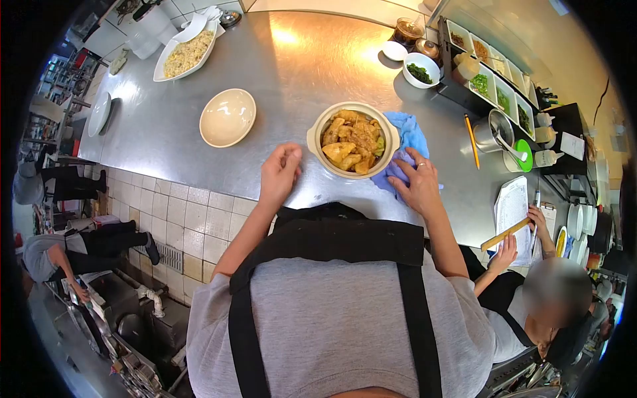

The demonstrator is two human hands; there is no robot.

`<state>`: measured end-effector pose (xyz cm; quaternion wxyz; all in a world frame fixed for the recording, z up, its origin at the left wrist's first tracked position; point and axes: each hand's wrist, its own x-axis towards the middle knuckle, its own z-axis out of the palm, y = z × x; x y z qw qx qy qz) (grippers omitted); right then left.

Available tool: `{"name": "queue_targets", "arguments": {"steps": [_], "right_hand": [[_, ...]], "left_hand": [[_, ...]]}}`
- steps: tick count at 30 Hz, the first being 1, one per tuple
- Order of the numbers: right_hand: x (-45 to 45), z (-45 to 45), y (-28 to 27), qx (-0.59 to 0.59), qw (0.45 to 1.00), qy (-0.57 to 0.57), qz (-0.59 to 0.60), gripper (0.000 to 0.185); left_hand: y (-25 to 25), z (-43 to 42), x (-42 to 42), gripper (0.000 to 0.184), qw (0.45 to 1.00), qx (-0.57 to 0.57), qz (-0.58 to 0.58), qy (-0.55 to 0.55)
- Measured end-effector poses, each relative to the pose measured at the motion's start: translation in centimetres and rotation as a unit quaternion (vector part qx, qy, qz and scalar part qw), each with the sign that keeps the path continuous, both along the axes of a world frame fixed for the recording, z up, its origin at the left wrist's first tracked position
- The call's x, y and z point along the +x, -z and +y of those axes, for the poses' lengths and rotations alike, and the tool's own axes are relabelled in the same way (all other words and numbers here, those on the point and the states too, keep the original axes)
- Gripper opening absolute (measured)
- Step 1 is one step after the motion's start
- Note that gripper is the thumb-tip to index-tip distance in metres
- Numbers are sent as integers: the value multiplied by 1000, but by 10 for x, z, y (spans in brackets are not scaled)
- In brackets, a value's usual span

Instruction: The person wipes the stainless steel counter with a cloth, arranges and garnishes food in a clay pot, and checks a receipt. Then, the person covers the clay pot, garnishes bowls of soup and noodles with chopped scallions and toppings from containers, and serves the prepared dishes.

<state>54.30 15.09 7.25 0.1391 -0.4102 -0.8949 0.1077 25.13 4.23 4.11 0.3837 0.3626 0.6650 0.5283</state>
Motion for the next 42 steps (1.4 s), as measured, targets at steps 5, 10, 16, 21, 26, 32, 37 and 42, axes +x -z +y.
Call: {"name": "queue_targets", "arguments": {"steps": [5, 10, 16, 21, 26, 32, 37, 42], "right_hand": [[18, 8, -8, -91, 993, -76, 16, 32], [36, 84, -30, -48, 968, 91, 227, 31], [37, 217, -27, 113, 887, 291, 339, 63], [20, 271, -15, 120, 900, 368, 201, 71], [12, 273, -9, 132, 892, 371, 222, 56], [-12, 228, -68, 246, 916, 153, 279, 50], [-45, 179, -92, 123, 992, -30, 1, 48], [-65, 138, -97, 116, 964, -116, -210, 28]], "left_hand": [[10, 42, -7, 26, 995, 47, -85, -11], [1, 58, 3, 28, 997, -5, -71, 34], [-1, 50, 15, 41, 998, -27, -55, -4], [-5, 37, 47, 68, 948, 28, -317, -12], [-10, 25, 42, 79, 914, 8, -390, 110], [11, -3, 1, 49, 983, 30, -176, -36], [28, -26, -38, 32, 985, 64, 32, -156], [26, -29, -42, 27, 975, 84, 19, -206]]}}
